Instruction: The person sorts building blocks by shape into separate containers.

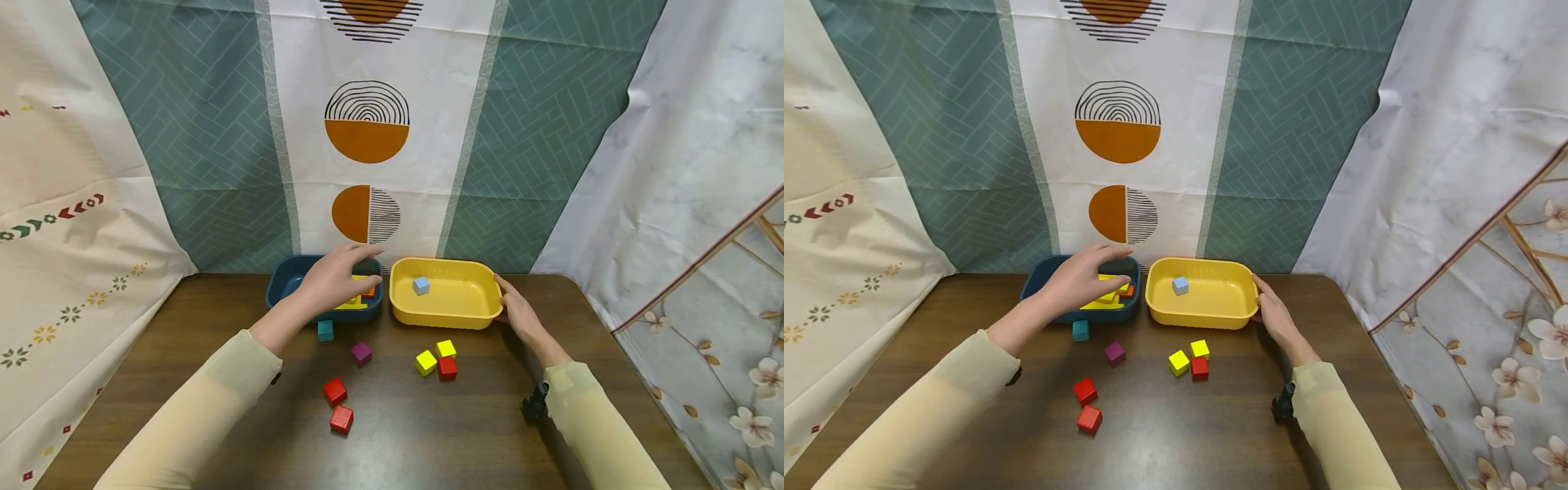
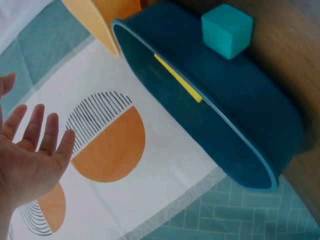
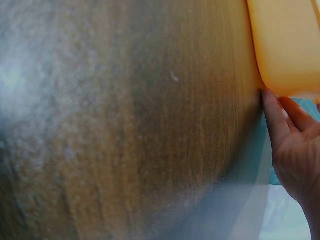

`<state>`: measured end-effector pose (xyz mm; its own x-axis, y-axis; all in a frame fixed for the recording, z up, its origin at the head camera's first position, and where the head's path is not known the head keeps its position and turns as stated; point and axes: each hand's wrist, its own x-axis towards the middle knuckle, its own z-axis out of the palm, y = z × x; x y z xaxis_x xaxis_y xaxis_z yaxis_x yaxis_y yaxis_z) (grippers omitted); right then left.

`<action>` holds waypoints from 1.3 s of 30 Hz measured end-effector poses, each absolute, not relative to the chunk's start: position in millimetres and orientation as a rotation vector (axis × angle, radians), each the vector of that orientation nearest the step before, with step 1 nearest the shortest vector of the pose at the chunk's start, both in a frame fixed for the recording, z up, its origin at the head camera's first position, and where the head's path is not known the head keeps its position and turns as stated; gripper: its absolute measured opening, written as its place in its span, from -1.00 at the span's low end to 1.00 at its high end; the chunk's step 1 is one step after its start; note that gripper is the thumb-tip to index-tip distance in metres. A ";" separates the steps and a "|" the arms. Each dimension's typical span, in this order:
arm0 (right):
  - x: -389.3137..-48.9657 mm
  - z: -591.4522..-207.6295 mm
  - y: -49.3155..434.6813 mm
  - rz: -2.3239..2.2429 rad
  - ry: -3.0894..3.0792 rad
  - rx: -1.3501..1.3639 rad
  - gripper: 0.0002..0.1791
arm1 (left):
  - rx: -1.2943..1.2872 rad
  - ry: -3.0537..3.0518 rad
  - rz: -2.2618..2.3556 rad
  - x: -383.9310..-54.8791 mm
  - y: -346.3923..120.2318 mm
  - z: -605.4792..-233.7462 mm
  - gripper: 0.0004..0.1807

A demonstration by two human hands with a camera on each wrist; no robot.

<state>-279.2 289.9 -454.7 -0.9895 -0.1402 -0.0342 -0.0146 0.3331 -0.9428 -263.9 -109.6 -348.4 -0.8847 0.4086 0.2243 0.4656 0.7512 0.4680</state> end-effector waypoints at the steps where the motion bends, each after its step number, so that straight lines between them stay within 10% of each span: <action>1: -279.3 -454.8 289.6 -1.748 2.474 -0.143 -0.31 | -0.718 -2.832 -0.804 -262.3 -111.4 -348.3 -0.35; 39: -279.2 -455.0 290.0 -1.724 2.483 -0.159 -0.31 | -0.942 -2.994 -0.579 -201.9 -157.6 -392.0 -0.50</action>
